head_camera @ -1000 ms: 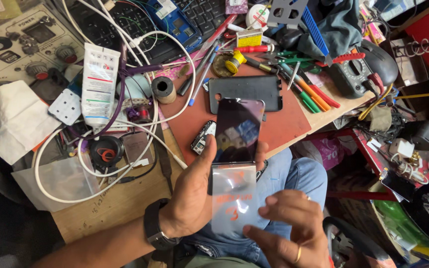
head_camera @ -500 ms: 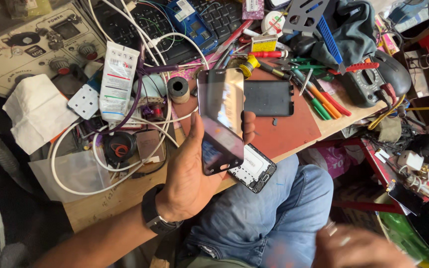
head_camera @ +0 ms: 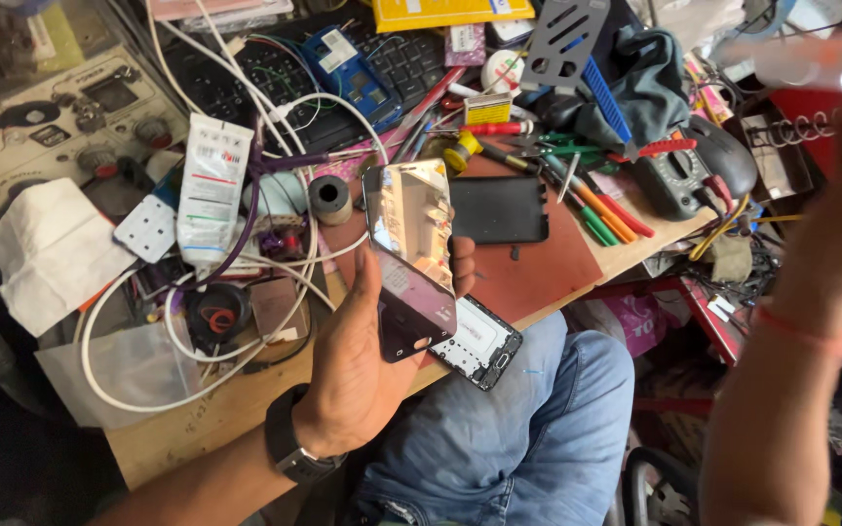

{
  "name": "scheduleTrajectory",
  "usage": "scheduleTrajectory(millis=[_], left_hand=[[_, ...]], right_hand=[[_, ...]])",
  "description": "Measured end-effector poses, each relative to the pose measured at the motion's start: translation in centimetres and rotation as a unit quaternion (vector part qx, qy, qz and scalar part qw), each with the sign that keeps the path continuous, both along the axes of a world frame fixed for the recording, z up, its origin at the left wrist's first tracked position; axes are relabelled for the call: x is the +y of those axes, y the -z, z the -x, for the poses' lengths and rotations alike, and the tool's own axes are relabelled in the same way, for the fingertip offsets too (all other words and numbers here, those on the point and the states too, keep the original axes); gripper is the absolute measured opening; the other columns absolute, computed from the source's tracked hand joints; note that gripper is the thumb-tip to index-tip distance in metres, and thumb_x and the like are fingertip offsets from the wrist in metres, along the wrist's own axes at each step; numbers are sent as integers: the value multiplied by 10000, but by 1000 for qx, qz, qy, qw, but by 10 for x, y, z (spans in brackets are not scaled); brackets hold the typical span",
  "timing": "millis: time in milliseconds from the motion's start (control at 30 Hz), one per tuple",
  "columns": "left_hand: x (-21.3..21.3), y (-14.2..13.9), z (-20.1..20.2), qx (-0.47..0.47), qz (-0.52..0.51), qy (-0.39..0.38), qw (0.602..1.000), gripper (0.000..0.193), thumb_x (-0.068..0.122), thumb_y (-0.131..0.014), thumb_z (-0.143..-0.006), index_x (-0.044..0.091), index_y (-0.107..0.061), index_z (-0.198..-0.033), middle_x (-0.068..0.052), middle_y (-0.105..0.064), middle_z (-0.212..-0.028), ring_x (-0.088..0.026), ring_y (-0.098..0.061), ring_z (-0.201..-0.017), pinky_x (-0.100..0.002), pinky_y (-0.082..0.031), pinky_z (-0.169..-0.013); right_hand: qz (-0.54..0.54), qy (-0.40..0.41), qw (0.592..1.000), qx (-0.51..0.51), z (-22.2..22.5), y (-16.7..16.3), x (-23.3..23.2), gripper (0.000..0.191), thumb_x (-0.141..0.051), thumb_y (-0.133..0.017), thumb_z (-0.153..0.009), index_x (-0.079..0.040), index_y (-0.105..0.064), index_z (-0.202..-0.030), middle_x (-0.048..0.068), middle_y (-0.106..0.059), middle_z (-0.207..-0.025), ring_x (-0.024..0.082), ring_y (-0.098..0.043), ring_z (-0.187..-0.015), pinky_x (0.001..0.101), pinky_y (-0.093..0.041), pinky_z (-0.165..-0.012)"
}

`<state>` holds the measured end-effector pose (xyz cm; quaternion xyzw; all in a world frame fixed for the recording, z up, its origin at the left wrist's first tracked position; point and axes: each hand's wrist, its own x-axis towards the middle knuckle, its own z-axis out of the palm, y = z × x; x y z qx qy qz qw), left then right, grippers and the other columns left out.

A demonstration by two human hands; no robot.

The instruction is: The person repairs a smartphone at a cluttered workbench. They use a blue pry tool to work on the phone's edge, peel a protective film off a new display panel, align the panel onto the phone frame, press the edges down around the perimeter, and press the screen to seat it, then hold the assembled phone and press its side buttons.

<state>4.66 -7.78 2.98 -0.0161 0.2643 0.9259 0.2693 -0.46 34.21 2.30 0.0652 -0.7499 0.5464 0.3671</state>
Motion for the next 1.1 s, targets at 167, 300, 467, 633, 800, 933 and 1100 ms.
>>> scheduleTrajectory(millis=[167, 300, 467, 633, 800, 933, 1100], left_hand=[[1, -2, -1, -9, 12, 12, 1000, 723, 560, -439, -1014, 33, -453, -1509, -108, -615, -1388, -222, -585, -1288, -436, -466, -1084], [1, -3, -1, -14, 8, 25, 1000, 733, 562, -432, -1016, 16, -468, -1503, -107, -618, -1392, -217, -584, -1298, -426, -455, -1102], [2, 1, -2, -20, -8, 38, 999, 716, 552, -433, -1027, 13, -472, -1496, -112, -623, -1386, -226, -583, -1290, -437, -447, -1117], [5, 7, -3, -20, -5, 49, 999, 711, 554, -427, -1029, 12, -483, -1487, -108, -628, -1378, -219, -587, -1292, -428, -444, -1117], [6, 7, 2, 18, 20, 31, 999, 731, 556, -421, -1046, -11, -464, -1507, -109, -613, -1408, -225, -569, -1327, -427, -418, -1159], [3, 10, 7, 44, 28, 39, 998, 771, 572, -392, -1023, 14, -414, -1555, -66, -528, -1527, -184, -476, -1440, -391, -352, -1221], [-2, 10, 12, 106, -22, 16, 994, 819, 604, -336, -1076, -3, -317, -1625, -116, -477, -1576, -254, -458, -1485, -436, -367, -1261]], right_hand=[[-132, 59, 973, 182, 62, -3, -47, 66, 11, -733, -1050, 18, -674, -1023, 130, -665, -1153, 147, -655, -901, 248, -564, -751], [-169, -15, 985, 44, 73, 10, -69, 80, 94, -757, -1056, 21, -723, -1049, 117, -678, -1189, 148, -676, -1037, 270, -604, -894], [-310, 55, 947, -58, 55, 14, -59, 100, 19, -783, -976, -40, -789, -1057, 96, -755, -1136, 191, -658, -1035, 310, -514, -847], [-392, 42, 918, 47, 45, -1, -63, 187, 87, -702, -954, -24, -760, -1092, 138, -712, -1152, 227, -655, -1108, 336, -529, -922], [-190, 51, 980, -40, -12, -19, -123, 134, 2, -738, -982, -10, -724, -1115, 105, -688, -1164, 163, -622, -973, 281, -513, -826], [-114, -137, 971, -161, -69, -14, -197, 440, -144, -842, -794, 26, -666, -1159, 74, -708, -1159, 167, -687, -1058, 319, -560, -978], [162, -297, 888, -311, -59, -14, -231, 477, -105, -768, -915, 24, -538, -1313, 46, -647, -1224, 142, -636, -1165, 313, -528, -1053]])
